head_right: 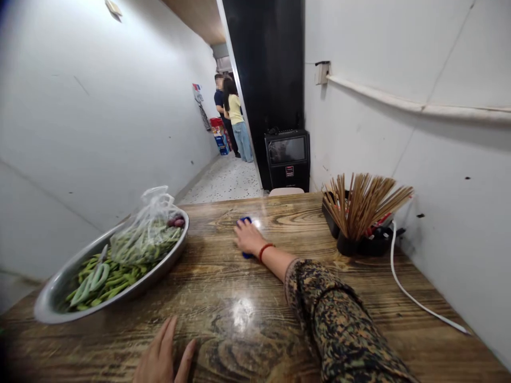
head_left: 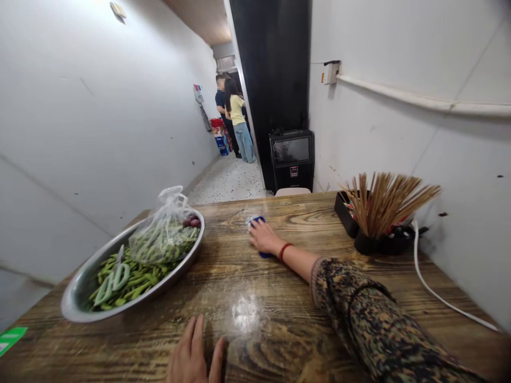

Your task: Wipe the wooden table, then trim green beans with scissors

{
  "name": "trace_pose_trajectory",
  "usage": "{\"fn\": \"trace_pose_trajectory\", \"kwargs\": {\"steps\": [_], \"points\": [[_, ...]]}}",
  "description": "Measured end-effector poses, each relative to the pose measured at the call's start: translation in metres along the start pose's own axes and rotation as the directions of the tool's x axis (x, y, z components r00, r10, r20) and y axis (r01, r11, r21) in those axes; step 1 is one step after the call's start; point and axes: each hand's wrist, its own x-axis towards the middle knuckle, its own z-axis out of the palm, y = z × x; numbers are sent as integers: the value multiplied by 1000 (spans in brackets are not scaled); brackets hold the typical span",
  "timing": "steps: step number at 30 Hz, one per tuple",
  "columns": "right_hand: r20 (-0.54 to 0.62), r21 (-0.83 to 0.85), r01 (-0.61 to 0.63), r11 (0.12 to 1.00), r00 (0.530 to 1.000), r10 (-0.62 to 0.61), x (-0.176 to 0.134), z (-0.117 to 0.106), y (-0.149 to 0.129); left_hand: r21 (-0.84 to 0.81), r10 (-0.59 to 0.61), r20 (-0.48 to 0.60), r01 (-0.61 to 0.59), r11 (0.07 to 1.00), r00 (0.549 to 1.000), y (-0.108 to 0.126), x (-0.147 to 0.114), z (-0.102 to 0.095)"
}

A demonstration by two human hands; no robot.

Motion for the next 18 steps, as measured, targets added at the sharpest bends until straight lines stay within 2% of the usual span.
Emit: {"fn": "trace_pose_trajectory", "kwargs": {"steps": [2,5,7,8,9,10,12,13,15,16,18], "points": [[34,36,226,973,973,-227,-31,11,-30,8,-8,-3,8,1000,1000,8,2,-4],[21,182,535,825,837,-547,-89,26,-69,3,-40,52,39,999,998,19,4,-13],[-9,340,599,725,773,-634,-124,29,-84,-20,-77,80,79,997,994,25,3,-18],[-35,428,588,686,769,-638,-137,28,-88,-40,-89,87,93,995,992,26,3,-19],[-65,514,548,660,792,-607,-146,25,-90,-65,-98,92,104,992,991,27,3,-20],[-98,597,480,643,839,-535,-153,19,-90,-98,-107,95,116,988,990,27,3,-21],[-148,745,307,592,942,-302,-156,0,-91,-191,-147,102,164,968,984,25,3,-21],[-161,805,239,543,969,-188,-154,-12,-91,-249,-189,106,210,946,976,24,4,-22],[-174,885,188,426,982,-72,-148,-38,-96,-391,-323,117,343,854,939,24,5,-26],[-178,908,196,370,980,-83,-145,-50,-99,-467,-399,127,410,783,908,25,5,-29],[-181,935,225,273,967,-179,-137,-66,-105,-590,-510,139,484,646,849,28,7,-35]]}}
